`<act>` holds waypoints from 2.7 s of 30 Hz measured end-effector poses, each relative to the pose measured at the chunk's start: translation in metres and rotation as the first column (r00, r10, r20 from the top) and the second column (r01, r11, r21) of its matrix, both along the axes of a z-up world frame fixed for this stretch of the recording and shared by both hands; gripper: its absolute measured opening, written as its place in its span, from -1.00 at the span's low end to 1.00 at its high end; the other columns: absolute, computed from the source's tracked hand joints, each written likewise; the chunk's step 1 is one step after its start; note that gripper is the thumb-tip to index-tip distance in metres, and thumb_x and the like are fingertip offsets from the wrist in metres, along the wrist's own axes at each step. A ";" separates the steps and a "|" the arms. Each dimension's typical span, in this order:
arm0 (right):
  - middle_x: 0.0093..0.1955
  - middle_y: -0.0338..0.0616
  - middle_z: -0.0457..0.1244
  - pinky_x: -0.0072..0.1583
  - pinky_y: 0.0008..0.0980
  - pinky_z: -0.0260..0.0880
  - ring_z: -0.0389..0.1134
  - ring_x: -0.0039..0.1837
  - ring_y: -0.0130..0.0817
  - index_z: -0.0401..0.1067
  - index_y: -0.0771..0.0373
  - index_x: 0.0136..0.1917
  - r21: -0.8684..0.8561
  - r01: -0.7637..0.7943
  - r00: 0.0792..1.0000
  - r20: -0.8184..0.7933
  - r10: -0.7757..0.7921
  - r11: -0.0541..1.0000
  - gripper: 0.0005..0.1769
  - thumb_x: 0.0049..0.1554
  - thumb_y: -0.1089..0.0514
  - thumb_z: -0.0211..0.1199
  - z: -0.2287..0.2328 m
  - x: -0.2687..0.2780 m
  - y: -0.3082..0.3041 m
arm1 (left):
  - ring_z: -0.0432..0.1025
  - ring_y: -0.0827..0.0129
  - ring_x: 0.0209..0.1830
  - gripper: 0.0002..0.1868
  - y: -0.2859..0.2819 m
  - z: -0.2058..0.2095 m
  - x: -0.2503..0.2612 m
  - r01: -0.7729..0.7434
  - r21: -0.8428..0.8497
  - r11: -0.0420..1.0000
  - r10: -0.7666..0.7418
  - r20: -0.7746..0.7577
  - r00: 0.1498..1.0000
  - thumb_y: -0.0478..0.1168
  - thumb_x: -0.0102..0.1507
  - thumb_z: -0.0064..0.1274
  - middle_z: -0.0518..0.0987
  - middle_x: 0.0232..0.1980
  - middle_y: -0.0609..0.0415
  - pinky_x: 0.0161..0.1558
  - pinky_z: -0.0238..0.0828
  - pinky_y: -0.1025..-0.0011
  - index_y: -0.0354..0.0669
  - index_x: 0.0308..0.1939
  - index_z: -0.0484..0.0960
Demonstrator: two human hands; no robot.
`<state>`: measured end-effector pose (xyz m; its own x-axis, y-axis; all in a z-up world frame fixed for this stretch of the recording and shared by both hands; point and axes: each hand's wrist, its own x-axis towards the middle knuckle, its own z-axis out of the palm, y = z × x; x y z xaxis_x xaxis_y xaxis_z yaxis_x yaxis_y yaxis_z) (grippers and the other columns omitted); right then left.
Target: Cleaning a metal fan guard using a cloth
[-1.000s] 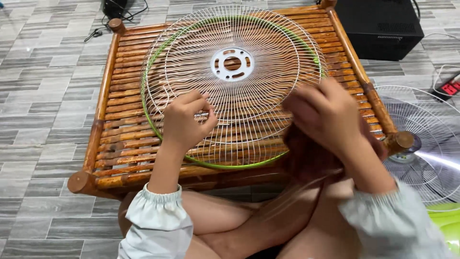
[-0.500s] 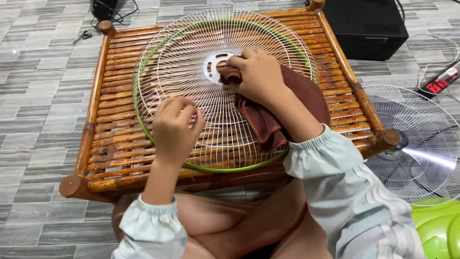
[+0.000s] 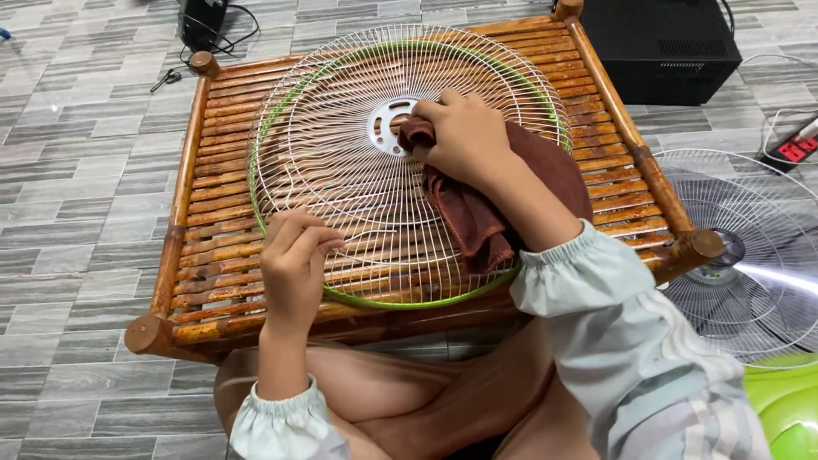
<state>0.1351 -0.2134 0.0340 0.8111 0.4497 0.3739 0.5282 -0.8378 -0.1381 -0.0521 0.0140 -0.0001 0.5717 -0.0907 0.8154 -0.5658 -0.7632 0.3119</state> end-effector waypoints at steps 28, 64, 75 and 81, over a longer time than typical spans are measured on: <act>-0.03 0.10 0.31 0.05 0.14 0.46 0.43 0.10 0.19 0.36 0.06 0.25 -0.041 -0.119 0.993 -0.026 0.118 0.992 -0.44 0.00 -0.06 0.33 0.003 0.019 0.011 | 0.34 0.00 0.35 -0.74 -0.016 0.016 0.074 -0.028 0.289 0.957 0.100 -0.237 0.966 -0.12 0.37 -0.04 0.53 0.24 0.00 0.37 0.01 -0.15 0.00 0.11 0.58; -0.30 0.11 0.37 -0.11 0.12 0.47 0.49 -0.13 0.19 0.57 0.05 -0.14 -0.145 -0.086 0.996 -0.036 0.082 0.986 -0.73 -0.03 -0.11 0.34 0.025 -0.073 0.014 | 0.58 0.17 0.02 -0.79 -0.017 -0.017 0.089 -0.261 0.043 0.964 0.265 -0.148 0.953 -0.25 0.22 -0.02 0.69 -0.15 0.04 0.31 0.26 0.18 -0.05 -0.16 0.71; -0.28 -0.02 0.37 -0.12 0.03 0.48 0.49 -0.11 0.09 0.61 -0.09 -0.11 -0.129 -0.014 0.990 0.139 0.032 0.992 -0.81 0.07 -0.09 0.25 -0.006 0.035 0.039 | 0.54 0.07 0.09 -0.74 -0.013 -0.034 0.095 -0.224 0.057 0.973 0.230 -0.167 0.959 -0.31 0.22 -0.06 0.67 -0.09 -0.09 0.33 0.21 0.11 -0.17 -0.08 0.67; -0.27 0.00 0.33 -0.13 0.04 0.47 0.47 -0.14 0.14 0.60 0.01 -0.07 -0.107 -0.014 0.977 0.211 0.037 0.994 -0.76 0.06 -0.07 0.27 -0.006 0.017 0.039 | 0.55 0.18 0.07 -0.76 -0.020 -0.014 0.081 -0.258 0.053 0.965 0.263 -0.150 0.953 -0.29 0.21 -0.06 0.67 -0.15 0.03 0.34 0.21 0.19 -0.11 -0.12 0.69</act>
